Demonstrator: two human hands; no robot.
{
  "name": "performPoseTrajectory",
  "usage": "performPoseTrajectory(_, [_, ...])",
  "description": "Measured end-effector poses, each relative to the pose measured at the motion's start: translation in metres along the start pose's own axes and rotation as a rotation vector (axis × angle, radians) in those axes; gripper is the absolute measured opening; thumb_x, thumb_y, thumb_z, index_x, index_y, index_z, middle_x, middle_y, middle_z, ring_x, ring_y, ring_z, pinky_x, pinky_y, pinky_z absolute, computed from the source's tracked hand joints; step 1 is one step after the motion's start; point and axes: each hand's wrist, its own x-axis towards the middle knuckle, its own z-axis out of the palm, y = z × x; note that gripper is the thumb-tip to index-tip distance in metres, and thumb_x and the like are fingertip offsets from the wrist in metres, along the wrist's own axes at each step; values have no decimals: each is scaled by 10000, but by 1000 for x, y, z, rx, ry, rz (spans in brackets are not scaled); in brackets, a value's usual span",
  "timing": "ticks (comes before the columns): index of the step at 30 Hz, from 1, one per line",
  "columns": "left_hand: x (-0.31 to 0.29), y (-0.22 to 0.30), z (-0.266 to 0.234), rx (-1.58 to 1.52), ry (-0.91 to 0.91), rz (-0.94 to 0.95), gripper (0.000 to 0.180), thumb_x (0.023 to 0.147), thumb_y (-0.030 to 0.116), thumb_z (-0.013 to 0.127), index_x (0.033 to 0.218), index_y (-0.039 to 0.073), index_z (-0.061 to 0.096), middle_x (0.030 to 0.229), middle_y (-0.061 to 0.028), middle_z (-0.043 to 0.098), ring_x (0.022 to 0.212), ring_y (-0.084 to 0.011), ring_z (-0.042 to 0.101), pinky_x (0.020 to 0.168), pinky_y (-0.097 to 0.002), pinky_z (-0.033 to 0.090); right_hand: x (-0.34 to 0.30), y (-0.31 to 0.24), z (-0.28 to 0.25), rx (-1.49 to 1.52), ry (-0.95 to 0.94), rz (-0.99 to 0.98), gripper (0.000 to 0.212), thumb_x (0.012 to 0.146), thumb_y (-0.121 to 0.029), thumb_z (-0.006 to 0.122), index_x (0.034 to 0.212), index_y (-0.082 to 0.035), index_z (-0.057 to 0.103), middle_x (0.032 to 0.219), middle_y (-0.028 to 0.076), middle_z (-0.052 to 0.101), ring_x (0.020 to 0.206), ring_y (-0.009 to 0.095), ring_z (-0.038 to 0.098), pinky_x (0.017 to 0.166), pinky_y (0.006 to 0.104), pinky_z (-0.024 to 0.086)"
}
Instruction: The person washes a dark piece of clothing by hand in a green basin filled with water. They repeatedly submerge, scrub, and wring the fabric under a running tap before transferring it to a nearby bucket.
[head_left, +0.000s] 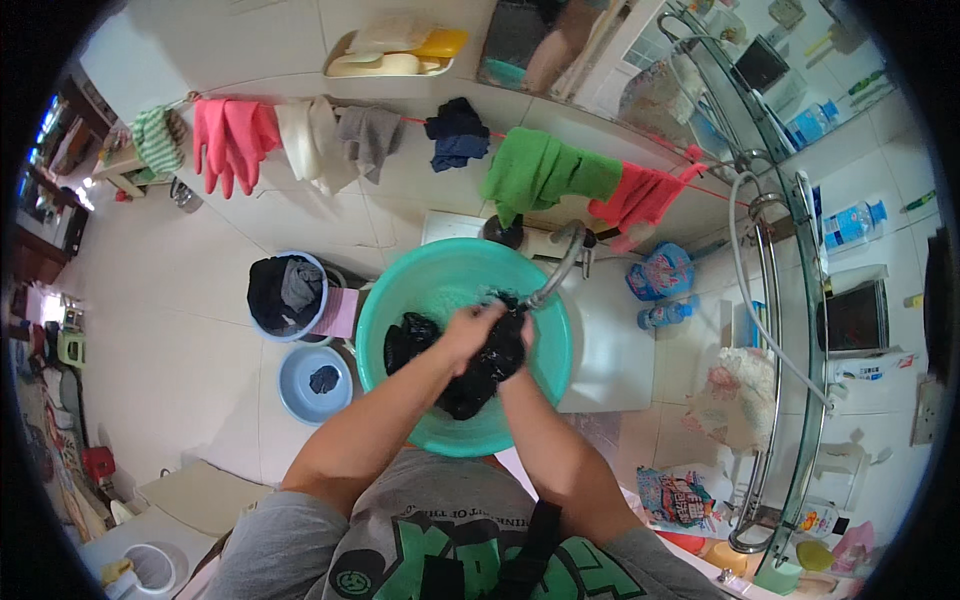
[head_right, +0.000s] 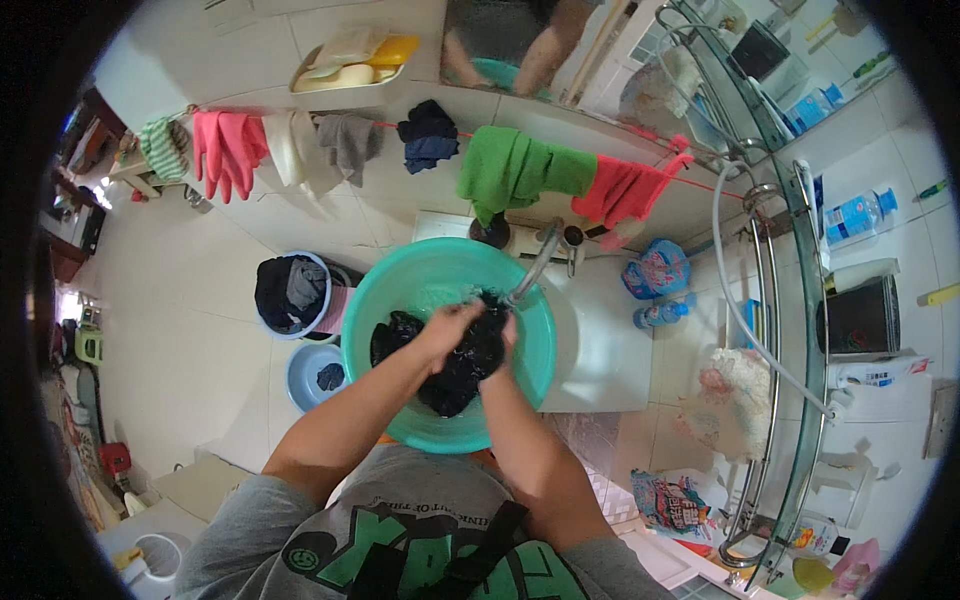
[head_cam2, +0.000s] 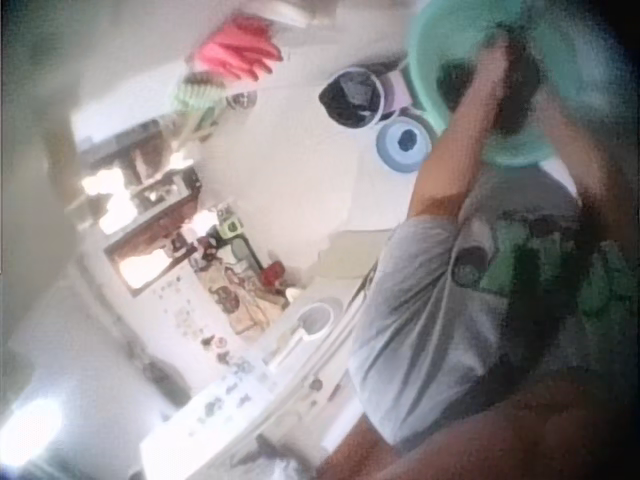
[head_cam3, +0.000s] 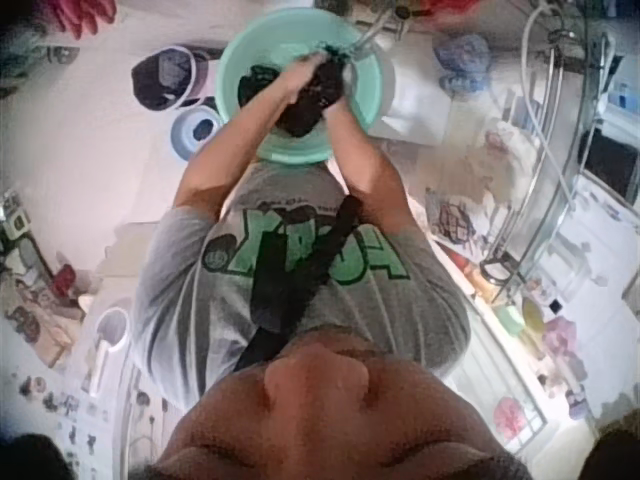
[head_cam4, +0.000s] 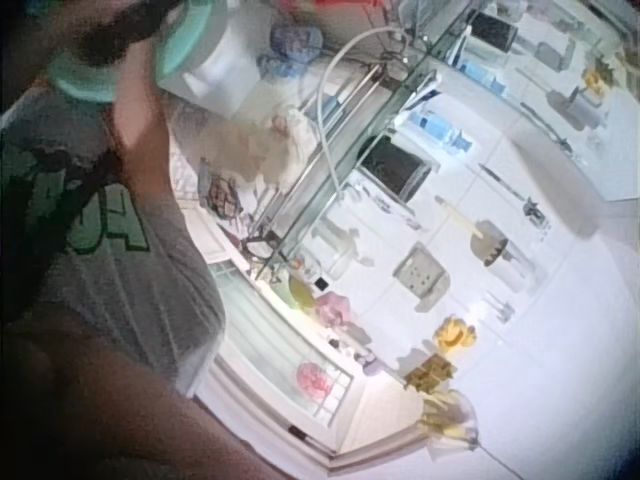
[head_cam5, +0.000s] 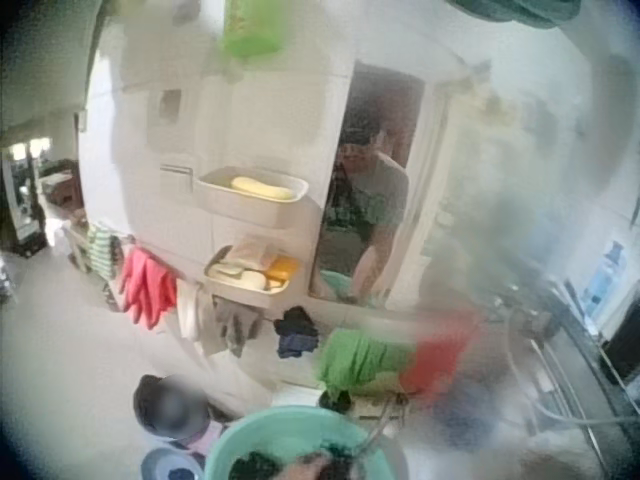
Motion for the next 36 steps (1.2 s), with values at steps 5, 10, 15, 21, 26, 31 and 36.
performPoseTrajectory(5, [-56,25,15,882,335,272,544,815,371,727,1180,27,517,1211,-397,556,1232,-494,508,967,-581,452,11,34,35,-64,447,138,682,963,-599,395,1428,-107,474,1416,163,518,1291,431,459,1082,591,367])
performPoseTrajectory(10, [15,-4,-64,1336,388,460,383,876,310,662,1146,115,475,825,-173,698,735,-386,701,610,-481,577,4,9,96,-966,896,510,360,930,-245,675,1245,-74,646,1157,120,686,1063,235,649,934,371,516])
performPoseTrajectory(15, [-20,27,-48,1613,378,353,704,906,381,587,1539,240,312,1474,-214,390,1389,-405,359,1038,-638,368,-12,-24,116,-1956,609,183,328,913,-179,664,1216,-59,631,1175,182,661,1093,352,622,920,460,493])
performPoseTrajectory(21, [-18,-3,-32,1836,40,543,814,824,524,674,1535,367,312,1600,-182,201,1433,-471,226,1053,-732,274,-43,14,113,-2433,626,377,628,907,-219,622,1473,-79,387,1495,325,287,1303,522,381,1069,601,335])
performPoseTrajectory(26, [44,-26,-35,1559,194,536,650,885,256,611,1490,328,384,1437,-218,369,1276,-470,420,952,-628,440,-26,36,60,-2214,822,844,650,968,-429,506,1480,-53,366,1471,379,315,1314,567,349,1114,570,305])
performPoseTrajectory(31, [39,-17,-31,193,182,-125,643,878,212,659,1458,102,404,1265,-247,557,1103,-420,606,929,-452,516,10,13,32,-326,1177,228,591,962,-526,446,1330,-81,569,1308,175,599,1192,364,568,1024,517,444])
performPoseTrajectory(36, [-25,-4,1,468,224,206,559,848,297,707,1306,17,550,1149,-253,658,1018,-398,665,904,-412,529,20,25,21,-25,552,107,562,974,-540,446,1207,-62,629,1121,149,686,1057,349,652,962,499,506])
